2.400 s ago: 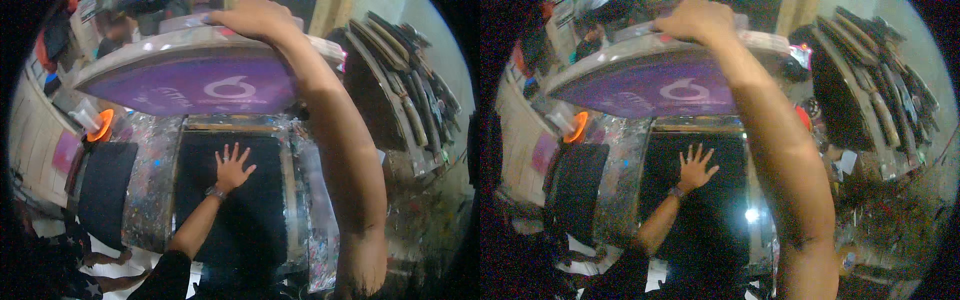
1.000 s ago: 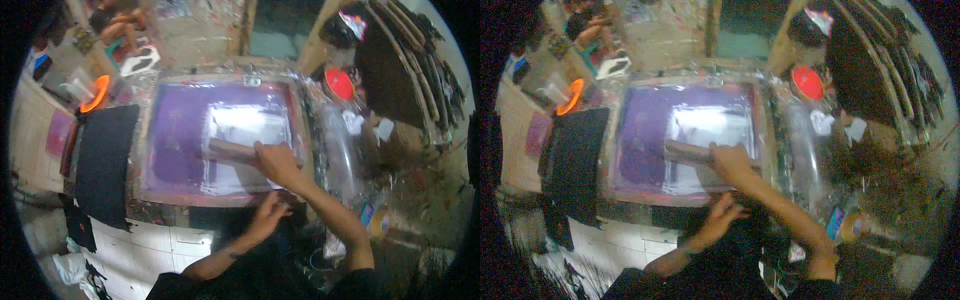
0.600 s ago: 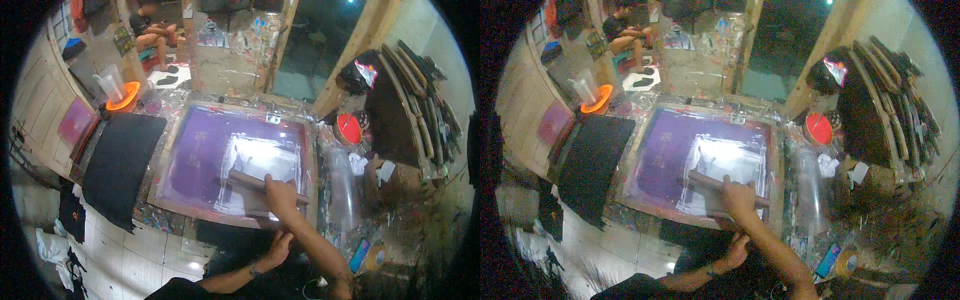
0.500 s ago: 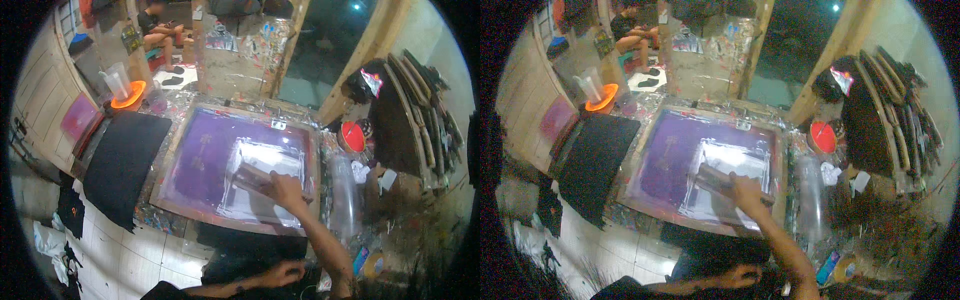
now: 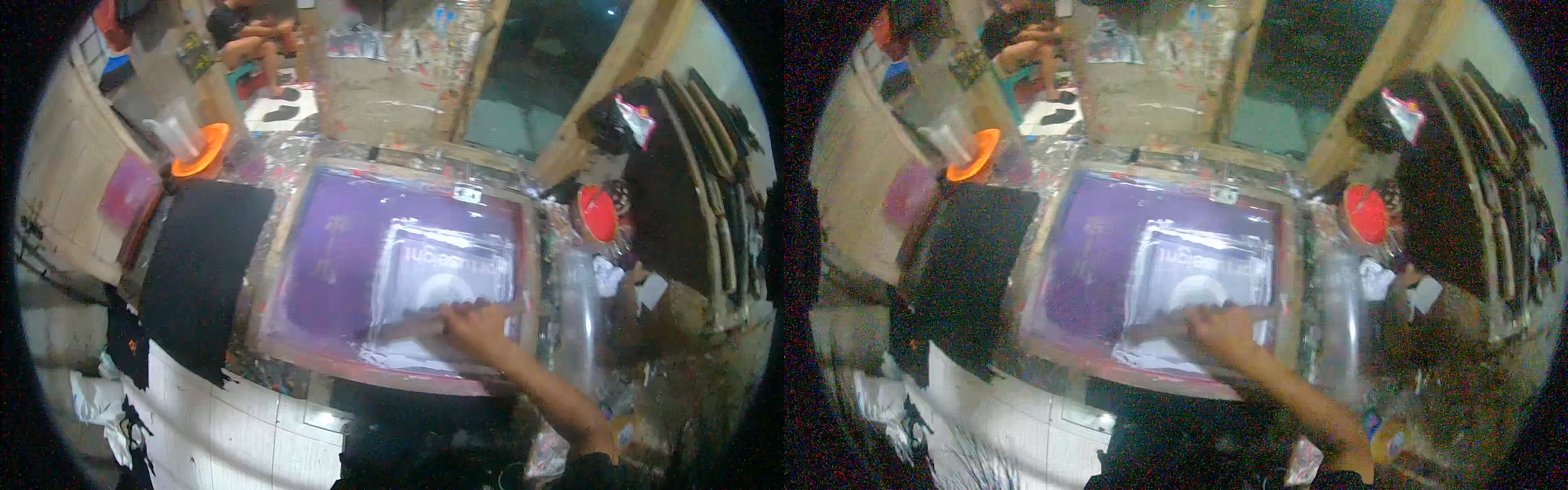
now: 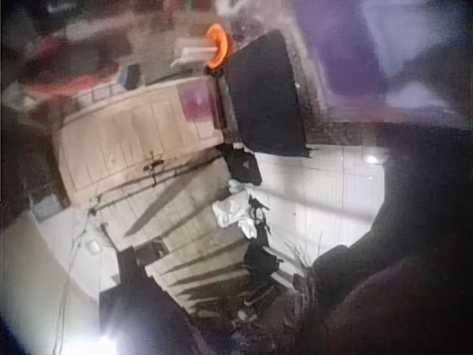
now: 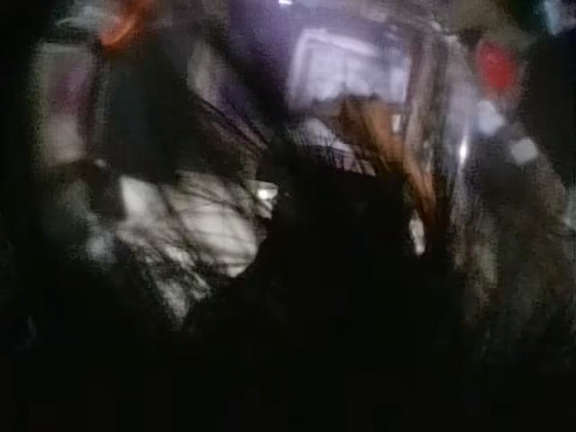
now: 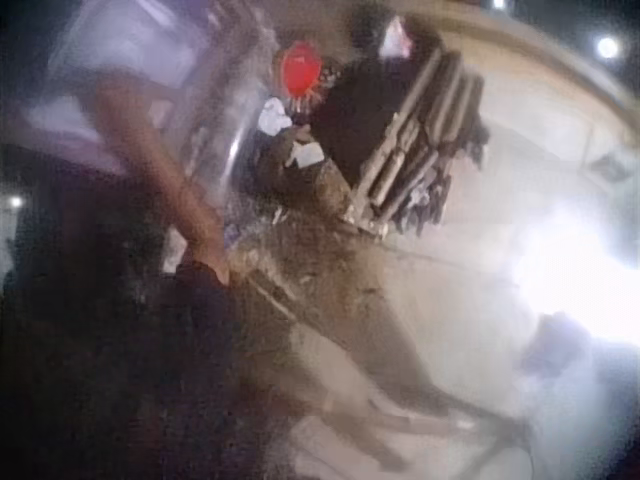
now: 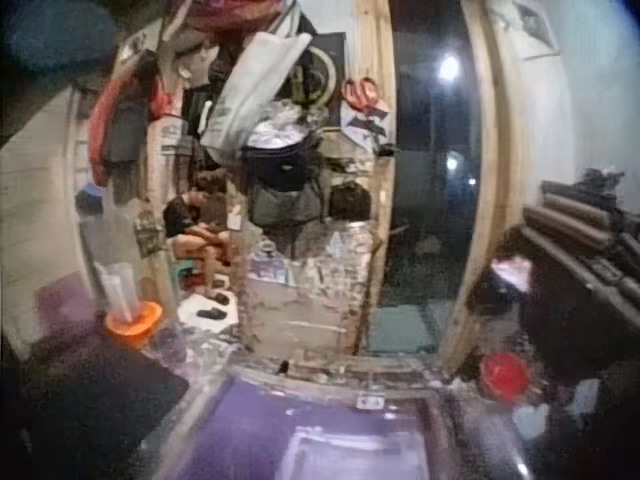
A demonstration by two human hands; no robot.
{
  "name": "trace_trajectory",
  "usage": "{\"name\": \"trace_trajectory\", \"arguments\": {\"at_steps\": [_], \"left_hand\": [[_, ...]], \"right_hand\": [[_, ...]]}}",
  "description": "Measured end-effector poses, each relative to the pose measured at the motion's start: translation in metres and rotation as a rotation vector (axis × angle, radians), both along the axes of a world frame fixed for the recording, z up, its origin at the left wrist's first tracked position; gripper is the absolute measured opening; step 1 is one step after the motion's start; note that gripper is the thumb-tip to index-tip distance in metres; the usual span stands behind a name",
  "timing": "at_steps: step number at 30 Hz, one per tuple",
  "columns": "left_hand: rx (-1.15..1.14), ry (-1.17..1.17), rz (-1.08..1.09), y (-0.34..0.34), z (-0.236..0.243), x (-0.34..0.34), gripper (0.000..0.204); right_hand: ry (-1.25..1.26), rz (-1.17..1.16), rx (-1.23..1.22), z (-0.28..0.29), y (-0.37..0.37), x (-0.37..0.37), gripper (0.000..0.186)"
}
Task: The person performs screen printing on black garments using a large screen and a squeegee, applying white ink through the stencil multiple times while an assistant handles and replaces the garments on the printing station.
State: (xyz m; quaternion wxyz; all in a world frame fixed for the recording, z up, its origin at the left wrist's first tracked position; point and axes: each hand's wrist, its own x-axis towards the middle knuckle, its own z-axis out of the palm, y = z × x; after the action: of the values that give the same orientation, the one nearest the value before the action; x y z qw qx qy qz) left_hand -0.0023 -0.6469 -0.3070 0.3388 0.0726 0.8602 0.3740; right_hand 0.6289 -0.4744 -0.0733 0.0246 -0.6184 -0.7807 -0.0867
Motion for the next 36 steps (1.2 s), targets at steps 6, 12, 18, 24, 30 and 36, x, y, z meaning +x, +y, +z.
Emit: {"name": "trace_trajectory", "arguments": {"at_steps": [6, 12, 18, 24, 30, 36], "left_hand": [[0.536, 0.317, -0.225, 0.057, 0.034, 0.001, 0.029], [0.688, 0.929, -1.466, 0.175, 0.156, 0.176, 0.062], [0.825, 0.9, -1.718, 0.247, 0.203, 0.266, 0.091], [0.783, 1.068, -1.901, 0.268, 0.193, 0.255, 0.099], [0.746, 1.194, -1.857, 0.266, 0.148, 0.218, 0.079], [0.826, 1.334, -1.701, 0.266, 0.098, 0.175, 0.054]], "right_hand": [[-0.014, 0.007, -0.08, -0.008, 0.058, 0.053, 0.022], [0.065, -0.287, 0.231, -0.025, 0.066, 0.049, 0.028], [0.099, -0.222, 0.178, -0.01, -0.055, -0.043, 0.022], [0.104, -0.224, -0.059, 0.005, 0.06, 0.038, 0.034], [0.105, -0.286, 0.191, -0.005, 0.093, 0.056, 0.035], [0.112, -0.298, 0.082, -0.021, -0.018, -0.01, 0.027]]}}
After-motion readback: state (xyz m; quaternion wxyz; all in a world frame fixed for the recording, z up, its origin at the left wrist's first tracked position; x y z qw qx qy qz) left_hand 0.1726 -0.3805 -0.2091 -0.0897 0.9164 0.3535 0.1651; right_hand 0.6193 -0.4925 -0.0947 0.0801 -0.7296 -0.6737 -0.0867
